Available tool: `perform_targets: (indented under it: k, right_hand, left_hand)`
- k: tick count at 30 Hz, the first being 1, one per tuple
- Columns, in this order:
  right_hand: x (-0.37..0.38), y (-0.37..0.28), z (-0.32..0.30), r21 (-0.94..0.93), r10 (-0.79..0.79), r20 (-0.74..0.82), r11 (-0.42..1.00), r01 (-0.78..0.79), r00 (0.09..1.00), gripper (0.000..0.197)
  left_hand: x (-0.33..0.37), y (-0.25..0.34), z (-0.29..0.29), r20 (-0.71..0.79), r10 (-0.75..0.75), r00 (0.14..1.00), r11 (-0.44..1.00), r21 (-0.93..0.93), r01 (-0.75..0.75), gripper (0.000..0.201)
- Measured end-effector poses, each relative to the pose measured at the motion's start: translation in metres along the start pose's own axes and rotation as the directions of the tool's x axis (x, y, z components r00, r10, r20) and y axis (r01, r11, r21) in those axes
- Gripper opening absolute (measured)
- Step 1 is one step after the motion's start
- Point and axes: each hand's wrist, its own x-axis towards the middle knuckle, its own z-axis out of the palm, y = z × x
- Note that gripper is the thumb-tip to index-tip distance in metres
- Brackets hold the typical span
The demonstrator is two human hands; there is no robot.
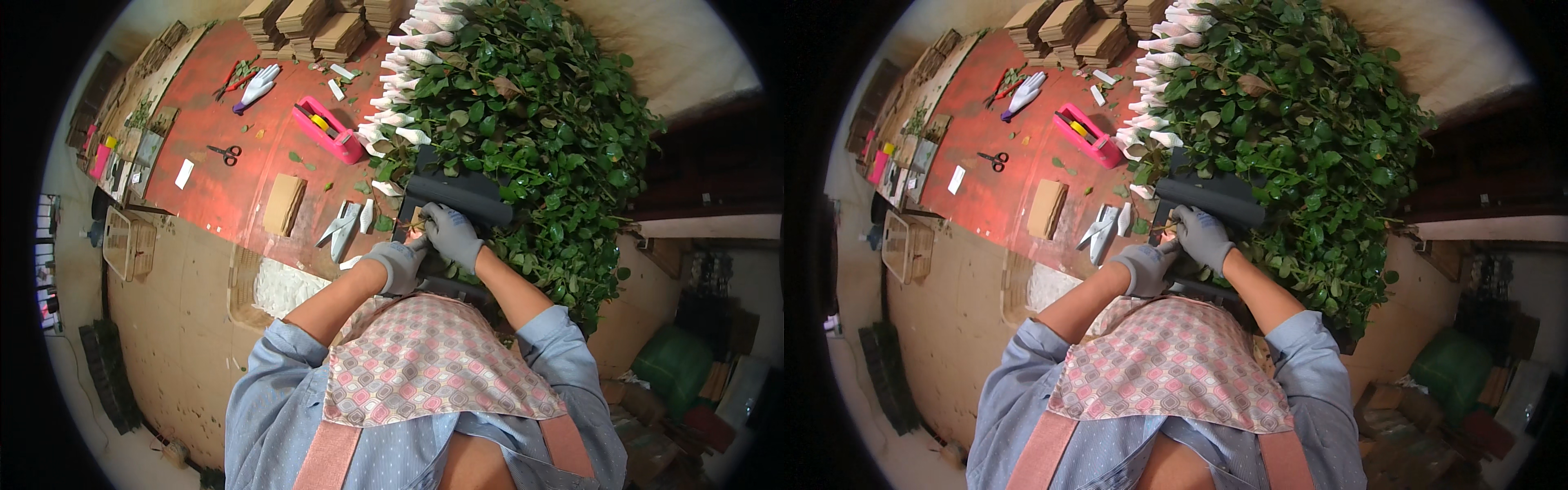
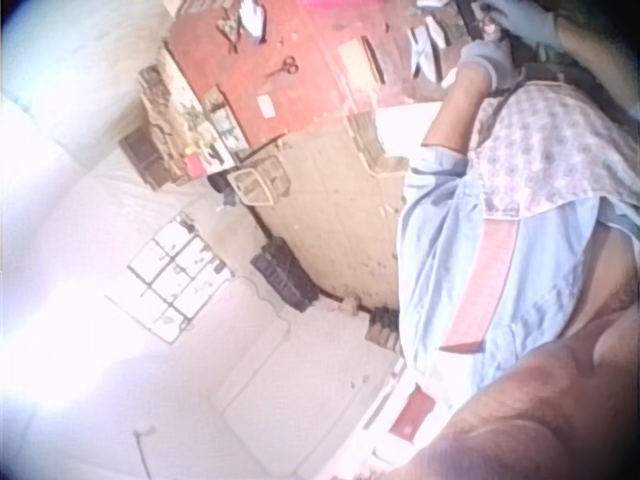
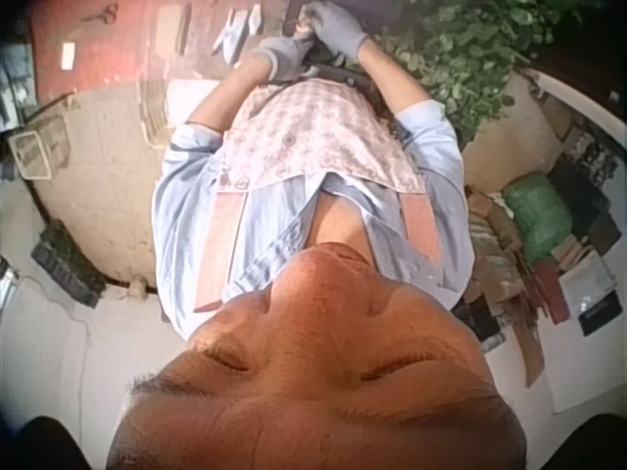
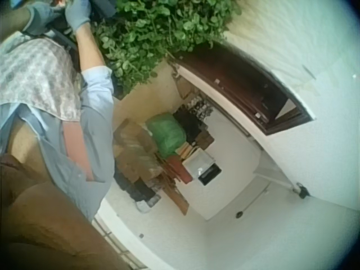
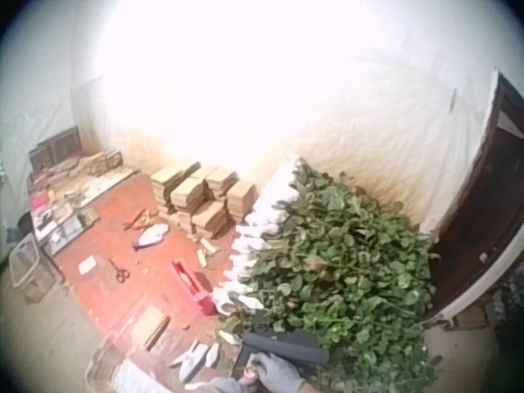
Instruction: The person, wearing gloves, gathers several flowers from a pile, places them into a black frame-like tool to align the stems, and then secures the bunch by wrapping a dark material around the stems.
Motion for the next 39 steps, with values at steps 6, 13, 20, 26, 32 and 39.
perform_targets:
  k: [6,13,20,26,32,39]
  right_hand:
    - [0.004,-0.023,-0.010,0.116,-0.001,-0.070,0.993,0.009,0.998,0.021]
    - [0.032,-0.196,-0.045,0.451,-0.370,-0.030,0.824,0.343,0.929,0.033]
    - [0.019,-0.237,-0.039,0.243,-0.763,-0.117,0.599,0.763,0.636,0.037]
    - [0.065,-0.098,-0.131,0.115,-0.244,-0.271,0.952,0.283,0.931,0.027]
    - [0.156,-0.010,-0.284,0.012,0.050,-0.640,0.998,-0.055,0.766,0.030]
    - [0.211,0.025,-0.358,-0.142,0.248,-0.657,0.887,-0.440,0.712,0.039]
  left_hand:
    - [-0.001,0.003,-0.005,0.033,-0.015,0.999,1.000,-0.008,0.016,0.070]
    - [0.057,-0.073,0.084,-0.200,0.291,0.936,0.956,0.041,-0.289,0.070]
    - [0.041,-0.072,0.097,-0.263,0.251,0.932,0.968,0.083,-0.237,0.065]
    - [0.001,0.008,-0.001,-0.021,0.044,0.999,0.997,0.061,-0.043,0.068]
    - [0.009,-0.007,0.014,-0.058,0.073,0.996,0.995,0.066,-0.070,0.071]
    - [0.016,-0.016,0.020,-0.052,0.120,0.991,0.992,0.054,-0.117,0.074]
